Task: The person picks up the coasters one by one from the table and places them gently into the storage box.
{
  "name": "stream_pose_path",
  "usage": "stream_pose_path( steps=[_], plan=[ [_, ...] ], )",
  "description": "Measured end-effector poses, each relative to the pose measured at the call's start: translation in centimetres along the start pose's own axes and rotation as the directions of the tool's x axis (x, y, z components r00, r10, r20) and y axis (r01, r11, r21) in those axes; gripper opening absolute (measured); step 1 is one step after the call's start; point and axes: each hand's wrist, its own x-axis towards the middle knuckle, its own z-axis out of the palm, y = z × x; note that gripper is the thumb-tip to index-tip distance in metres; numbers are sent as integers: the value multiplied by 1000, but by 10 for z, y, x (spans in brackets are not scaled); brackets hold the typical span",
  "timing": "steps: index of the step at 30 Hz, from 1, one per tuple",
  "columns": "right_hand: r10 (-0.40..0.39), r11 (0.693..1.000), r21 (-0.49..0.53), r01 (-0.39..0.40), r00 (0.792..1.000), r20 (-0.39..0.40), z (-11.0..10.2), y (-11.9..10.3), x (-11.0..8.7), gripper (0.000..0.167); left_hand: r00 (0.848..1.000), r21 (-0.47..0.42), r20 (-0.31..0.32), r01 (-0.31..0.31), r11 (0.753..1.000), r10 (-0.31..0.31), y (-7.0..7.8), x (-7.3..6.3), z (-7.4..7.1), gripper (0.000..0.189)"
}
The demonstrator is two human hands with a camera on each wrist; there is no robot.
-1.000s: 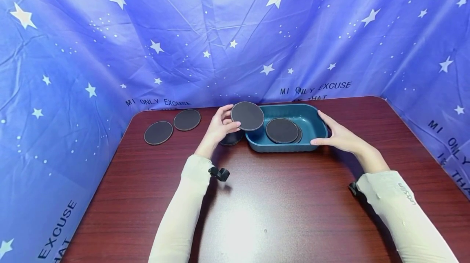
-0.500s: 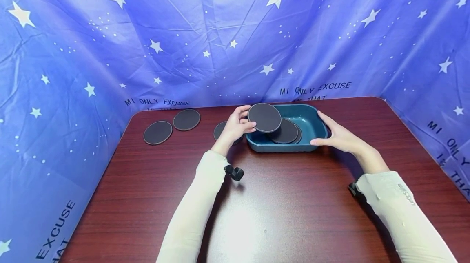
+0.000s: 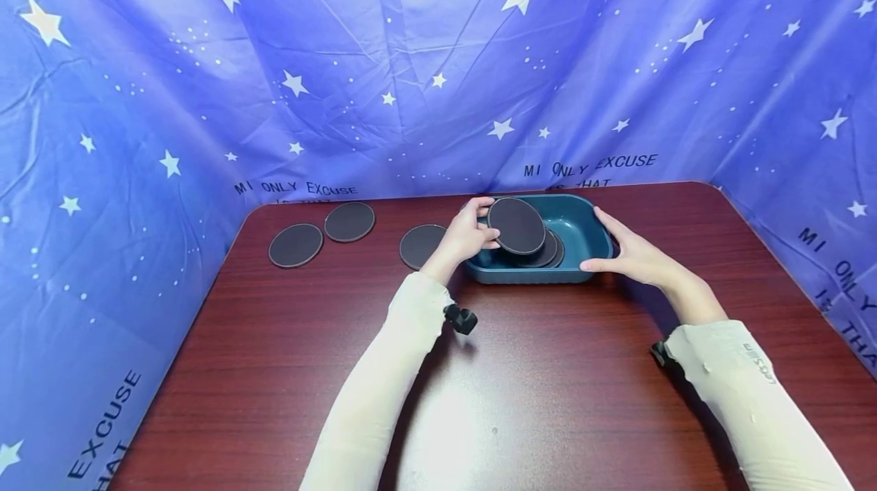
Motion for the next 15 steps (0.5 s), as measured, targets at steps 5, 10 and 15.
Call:
stream_pose_path(
  steps=[5, 10, 15],
  plan=[
    [-5, 1000, -3, 5, 1000, 6, 0, 0, 1, 112, 999, 74, 8, 31, 997, -32, 1, 4, 9, 59],
    [-4, 1000, -8, 4, 1000, 0, 0, 1, 2, 113, 999, 180, 11, 49, 982, -52, -1, 7, 15, 58],
    [-10, 1000, -7, 10, 1000, -7, 0, 2, 1, 113, 999, 339, 5, 45, 940, -50, 2, 6, 18, 57]
  ],
)
